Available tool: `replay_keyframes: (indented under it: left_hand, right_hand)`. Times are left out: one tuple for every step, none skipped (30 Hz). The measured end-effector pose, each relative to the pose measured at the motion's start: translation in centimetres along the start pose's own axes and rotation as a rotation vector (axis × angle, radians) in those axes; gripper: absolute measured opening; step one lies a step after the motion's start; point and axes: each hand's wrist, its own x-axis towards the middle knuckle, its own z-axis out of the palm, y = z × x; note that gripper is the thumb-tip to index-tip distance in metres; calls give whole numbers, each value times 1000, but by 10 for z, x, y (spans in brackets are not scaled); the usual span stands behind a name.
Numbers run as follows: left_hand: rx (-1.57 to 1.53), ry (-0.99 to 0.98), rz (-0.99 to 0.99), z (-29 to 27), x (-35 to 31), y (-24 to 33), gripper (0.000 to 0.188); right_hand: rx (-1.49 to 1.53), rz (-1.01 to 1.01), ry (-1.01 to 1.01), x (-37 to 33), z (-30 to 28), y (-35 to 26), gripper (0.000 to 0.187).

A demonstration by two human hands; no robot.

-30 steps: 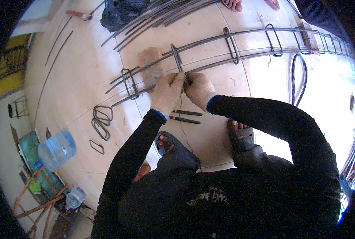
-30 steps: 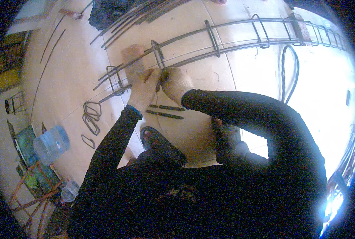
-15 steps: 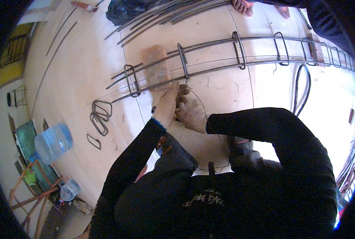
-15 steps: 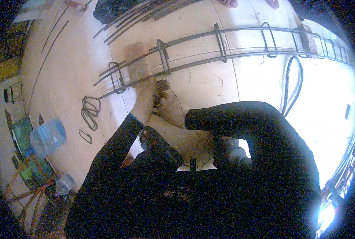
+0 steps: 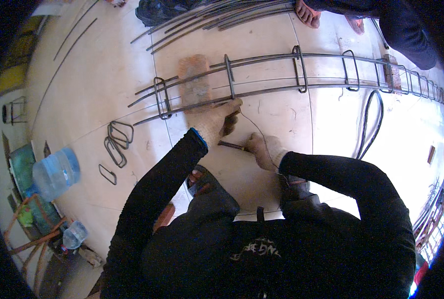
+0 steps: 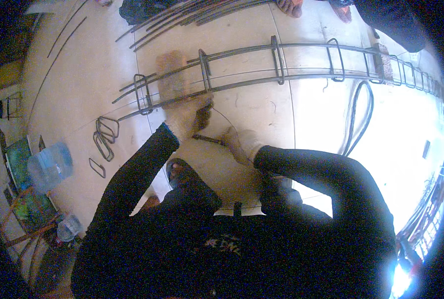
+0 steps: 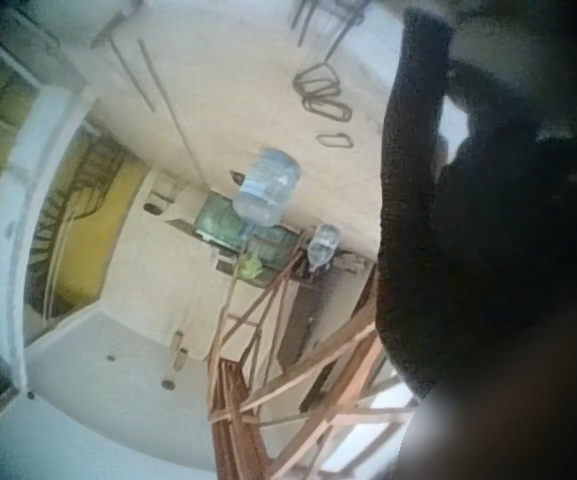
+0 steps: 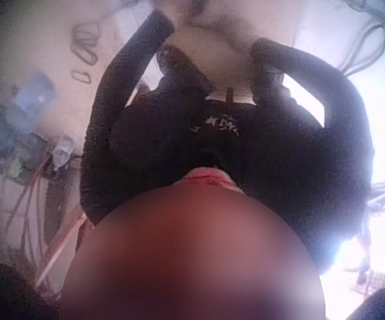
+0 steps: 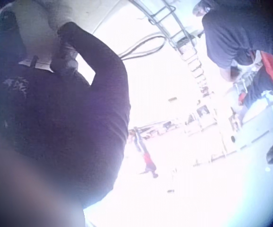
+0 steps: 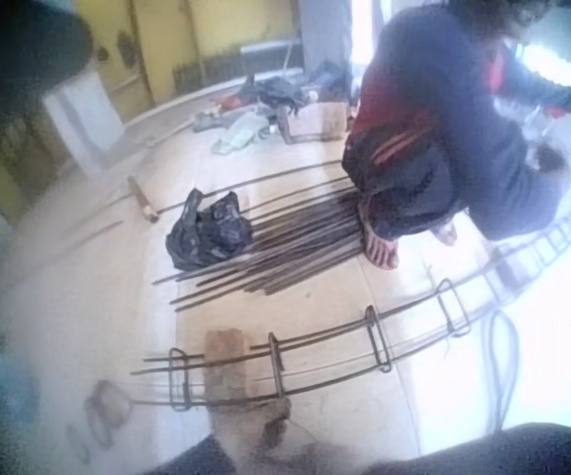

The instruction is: The person assembles a rebar cage by placing U-shaped rebar stirrups onto longitudinal bars laid on the floor. They use pliers to twist and secure binding wire at each intersection, working along the length of the cage. Another person assists by holding the structure and handing materials.

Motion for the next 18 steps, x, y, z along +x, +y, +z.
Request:
replay_keyframes:
  left_hand:
    - [135,34,60,0,-3,2,30]
    - [280,73,105,0,-6,3,30]
    - [417,121,164,1,-8,3,31]
    - [469,191,184,4,-10,1,30]
    - [514,267,219,10,-10,-3,30]
    - [560,342,253,15,-8,-6,30]
    - [547,388,465,20,-6,-10,30]
    - [529,430,677,25,-3,-14,31]
    - [538,453,811,27,-3,-17,31]
    - [514,448,830,28,-2,-18,30]
    - [519,425,772,27,-3,-19,29]
    - [540,431,649,26,-4,-18,28]
    - [435,340,599,24,-6,-16,28]
    - [345,277,481,21,-9,-14,29]
    - [256,213,364,20,-12,-11,30]
    - [317,235,349,18,-15,-9,30]
    - [378,256,332,18,-19,-8,30]
    - [435,275,312,18,-21,-8,31]
  right_hand:
    - [-6,-33,-11,-4,-1,7,30]
    - [-24,-38,30,-7,-1,13,25]
    - [-44,-32,50,-11,1,15,22]
    - [-70,-27,93,-14,2,17,20]
    - [-14,-20,87,-19,3,16,21]
    - [35,-13,106,-22,4,14,21]
    - [66,36,82,-25,2,12,22]
    - [141,37,68,-27,-2,9,21]
    - [196,78,10,-28,-7,7,21]
    - [237,180,-109,-28,-13,5,21]
    - [309,153,-127,-30,-21,5,21]
    - [364,188,-207,-33,-32,10,21]
    - [483,168,-212,-36,-37,12,21]
    - [550,254,-284,-40,-43,15,22]
    - [681,286,-280,-45,-45,17,23]
    - [773,389,-284,-49,-47,20,23]
    - [873,346,-268,-53,-47,22,26]
    - [977,292,-240,-56,-47,24,28]
